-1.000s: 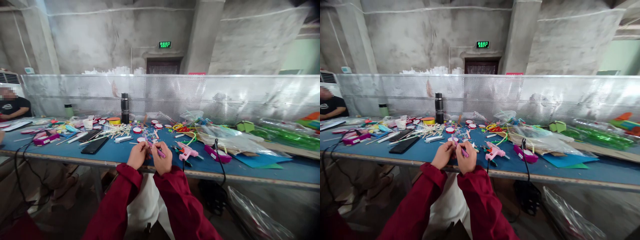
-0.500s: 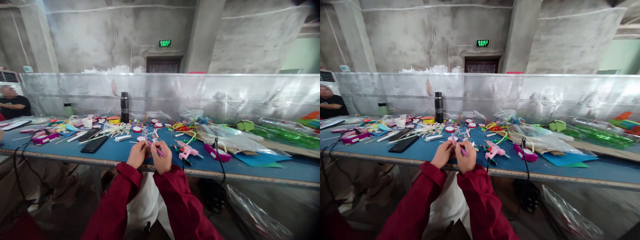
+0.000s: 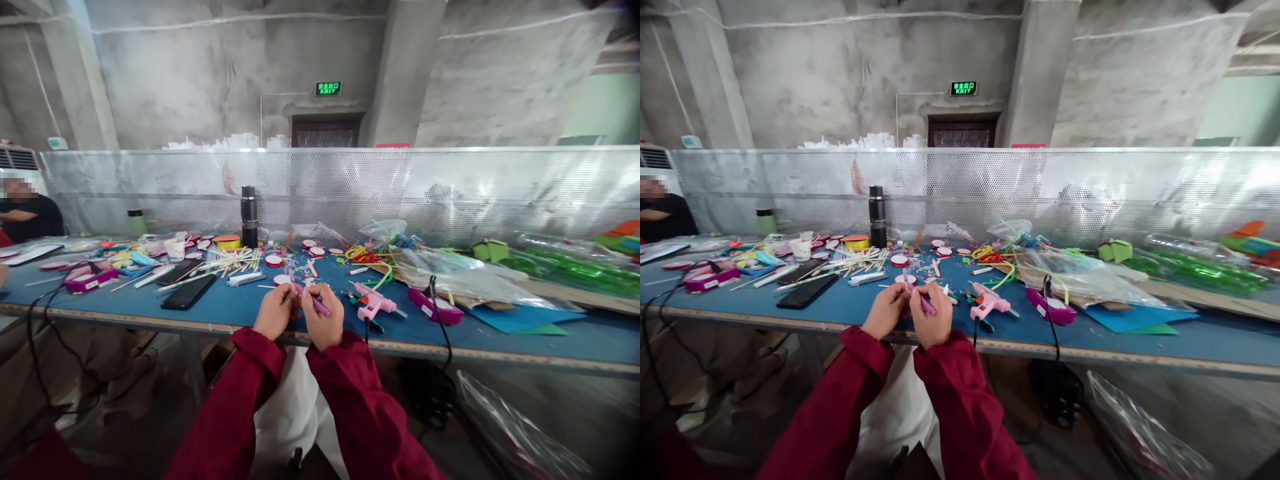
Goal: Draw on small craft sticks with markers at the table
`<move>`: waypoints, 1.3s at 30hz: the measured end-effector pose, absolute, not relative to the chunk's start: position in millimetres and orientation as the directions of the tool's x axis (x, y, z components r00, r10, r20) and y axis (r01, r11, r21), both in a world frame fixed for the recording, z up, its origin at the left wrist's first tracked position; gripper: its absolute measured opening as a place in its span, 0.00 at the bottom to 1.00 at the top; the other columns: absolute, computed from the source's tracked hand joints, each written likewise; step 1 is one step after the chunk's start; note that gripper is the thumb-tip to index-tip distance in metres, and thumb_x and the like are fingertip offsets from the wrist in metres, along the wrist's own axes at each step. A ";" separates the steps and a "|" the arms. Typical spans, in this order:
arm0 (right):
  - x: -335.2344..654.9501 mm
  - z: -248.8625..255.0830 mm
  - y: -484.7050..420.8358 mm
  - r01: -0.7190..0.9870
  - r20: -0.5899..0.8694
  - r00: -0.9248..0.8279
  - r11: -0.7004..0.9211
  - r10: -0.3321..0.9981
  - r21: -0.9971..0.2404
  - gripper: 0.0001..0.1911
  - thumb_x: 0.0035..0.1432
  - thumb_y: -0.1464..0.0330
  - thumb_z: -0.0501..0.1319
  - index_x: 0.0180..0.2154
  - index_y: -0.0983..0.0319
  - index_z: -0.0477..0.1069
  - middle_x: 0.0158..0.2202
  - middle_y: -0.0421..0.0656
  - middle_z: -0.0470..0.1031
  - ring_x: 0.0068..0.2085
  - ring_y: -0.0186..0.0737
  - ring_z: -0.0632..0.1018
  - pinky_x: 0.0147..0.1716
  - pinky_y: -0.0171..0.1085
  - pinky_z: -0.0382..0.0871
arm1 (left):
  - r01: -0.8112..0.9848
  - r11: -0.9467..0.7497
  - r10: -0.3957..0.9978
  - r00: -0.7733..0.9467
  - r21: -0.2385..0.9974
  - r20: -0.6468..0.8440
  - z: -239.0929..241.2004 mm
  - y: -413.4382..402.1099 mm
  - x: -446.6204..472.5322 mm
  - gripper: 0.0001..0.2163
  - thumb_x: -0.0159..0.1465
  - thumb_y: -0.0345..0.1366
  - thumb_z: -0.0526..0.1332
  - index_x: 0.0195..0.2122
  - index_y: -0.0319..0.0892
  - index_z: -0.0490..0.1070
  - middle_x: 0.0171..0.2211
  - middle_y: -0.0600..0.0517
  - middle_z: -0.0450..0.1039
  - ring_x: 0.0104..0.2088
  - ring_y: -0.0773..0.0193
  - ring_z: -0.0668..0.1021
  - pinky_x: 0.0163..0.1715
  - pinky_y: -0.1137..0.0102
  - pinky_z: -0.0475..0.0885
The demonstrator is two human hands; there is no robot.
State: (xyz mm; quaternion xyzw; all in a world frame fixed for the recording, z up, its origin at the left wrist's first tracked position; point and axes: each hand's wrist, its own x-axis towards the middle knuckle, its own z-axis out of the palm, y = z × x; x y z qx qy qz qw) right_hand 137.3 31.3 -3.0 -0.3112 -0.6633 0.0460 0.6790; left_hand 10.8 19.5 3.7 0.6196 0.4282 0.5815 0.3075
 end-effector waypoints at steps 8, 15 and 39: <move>137.8 -3.2 31.7 0.348 0.872 0.124 0.802 0.474 -0.486 0.09 0.65 0.65 0.58 0.31 0.58 0.71 0.28 0.39 0.77 0.30 0.38 0.77 0.34 0.36 0.69 | 0.180 -0.441 0.889 -0.049 0.879 0.456 1.5 21.2 10.8 0.11 0.67 0.42 0.58 0.29 0.43 0.68 0.22 0.55 0.71 0.21 0.66 0.74 0.23 0.73 0.68; 137.2 -3.3 31.2 0.346 0.878 0.125 0.809 0.463 -0.476 0.09 0.65 0.65 0.58 0.31 0.58 0.71 0.29 0.39 0.77 0.31 0.38 0.78 0.34 0.36 0.69 | 0.198 -0.436 0.890 -0.048 0.878 0.453 4.7 18.0 11.8 0.10 0.67 0.40 0.57 0.30 0.43 0.69 0.22 0.55 0.71 0.21 0.66 0.73 0.23 0.73 0.66; 137.2 -1.4 30.2 0.372 0.883 0.076 0.809 0.462 -0.455 0.08 0.64 0.65 0.59 0.31 0.58 0.72 0.29 0.40 0.78 0.32 0.39 0.78 0.35 0.37 0.68 | 0.244 -0.439 0.882 -0.065 0.864 0.467 4.2 17.7 10.9 0.10 0.67 0.39 0.57 0.29 0.44 0.67 0.21 0.56 0.70 0.21 0.67 0.73 0.23 0.74 0.65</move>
